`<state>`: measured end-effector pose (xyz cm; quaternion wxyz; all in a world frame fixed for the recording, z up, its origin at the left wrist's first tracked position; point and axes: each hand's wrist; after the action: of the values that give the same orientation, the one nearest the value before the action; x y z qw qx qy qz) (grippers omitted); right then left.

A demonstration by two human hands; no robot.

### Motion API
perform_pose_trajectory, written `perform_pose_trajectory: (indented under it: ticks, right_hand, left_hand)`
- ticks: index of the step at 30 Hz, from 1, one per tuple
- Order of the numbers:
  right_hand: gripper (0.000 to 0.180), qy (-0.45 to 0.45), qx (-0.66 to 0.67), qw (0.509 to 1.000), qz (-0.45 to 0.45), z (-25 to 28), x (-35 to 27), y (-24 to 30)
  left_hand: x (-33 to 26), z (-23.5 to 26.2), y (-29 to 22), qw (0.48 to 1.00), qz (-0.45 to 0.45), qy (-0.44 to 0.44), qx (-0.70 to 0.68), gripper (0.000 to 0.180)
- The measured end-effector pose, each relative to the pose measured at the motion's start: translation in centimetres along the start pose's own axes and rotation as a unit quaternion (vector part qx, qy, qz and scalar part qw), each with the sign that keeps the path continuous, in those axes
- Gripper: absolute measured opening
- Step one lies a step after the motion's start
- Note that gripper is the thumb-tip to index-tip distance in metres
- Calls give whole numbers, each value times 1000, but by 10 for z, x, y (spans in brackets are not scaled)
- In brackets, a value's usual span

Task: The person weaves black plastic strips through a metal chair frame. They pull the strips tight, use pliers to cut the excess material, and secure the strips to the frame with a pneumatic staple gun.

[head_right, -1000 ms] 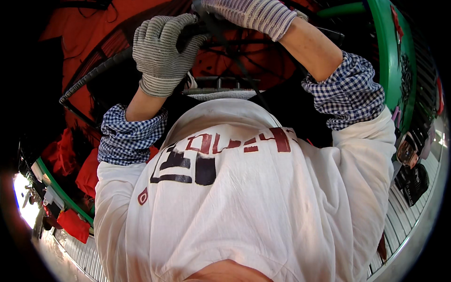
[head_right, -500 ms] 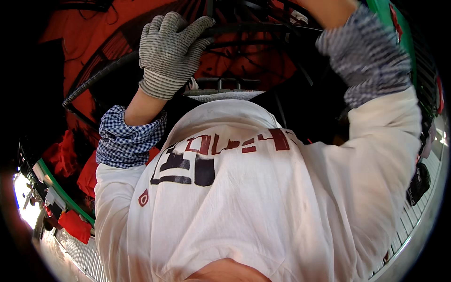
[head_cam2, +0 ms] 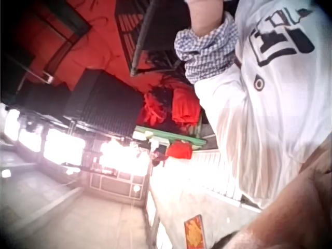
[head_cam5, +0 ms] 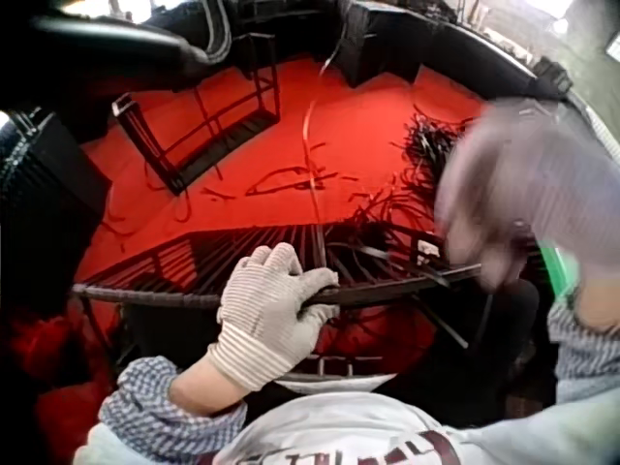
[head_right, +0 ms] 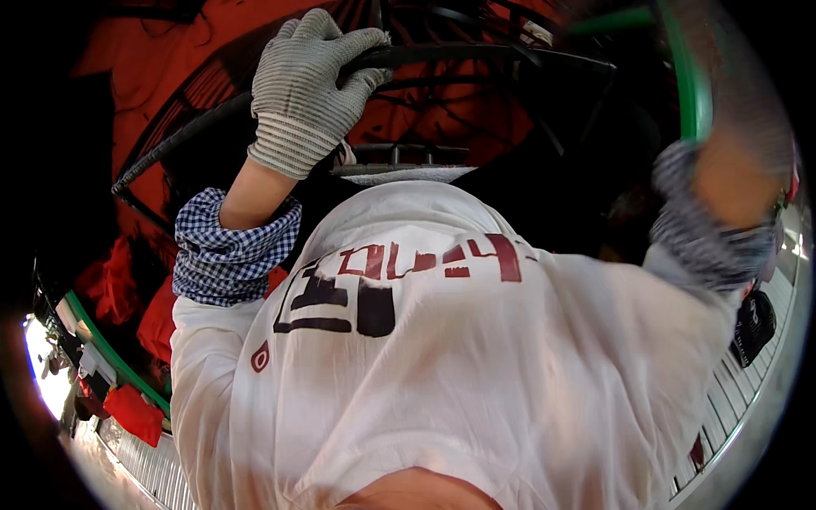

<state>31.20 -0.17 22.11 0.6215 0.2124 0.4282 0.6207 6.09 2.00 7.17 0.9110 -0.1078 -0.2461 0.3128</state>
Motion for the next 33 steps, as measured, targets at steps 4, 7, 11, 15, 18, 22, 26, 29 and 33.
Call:
perform_pose_trajectory:
  ticks: [4,7,11,15,18,22,26,29,33]
  right_hand:
    - [25,152,-86,984,39,-112,-3,-96]
    - [43,-10,10,999,-40,-177,10,-165]
    - [30,-76,402,912,36,-212,40,-180]
    - [19,-22,375,924,72,-227,56,-176]
    - [17,-59,282,954,78,-217,60,-174]
    - [17,-185,-94,957,202,-213,70,-178]
    - [18,-182,-59,957,219,-207,57,-163]
    - [19,2,214,977,4,-184,25,-137]
    - [21,56,326,940,-90,-170,7,-130]
  left_hand:
    - [-6,2,-2,999,31,7,22,30]
    - [-3,-4,-3,999,19,8,27,31]
    - [-10,-25,13,996,-23,-9,84,35]
    - [-12,-26,18,996,-20,-3,88,36]
    - [-13,-27,19,996,-16,-5,84,37]
    - [-13,-24,14,996,-29,-10,79,37]
    - [-11,-26,16,997,-41,-28,58,35]
    - [-12,-24,16,997,-45,-27,55,34]
    - [-12,-25,17,996,-56,-31,58,35]
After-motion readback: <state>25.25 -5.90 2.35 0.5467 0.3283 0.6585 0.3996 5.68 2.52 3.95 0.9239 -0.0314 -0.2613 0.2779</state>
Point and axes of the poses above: each hand's wrist, its own x-axis towards the middle knuckle, its own z-axis out of the back of the hand, y = z × x, and after that the axes turned 8 degrees about -z, right-handed
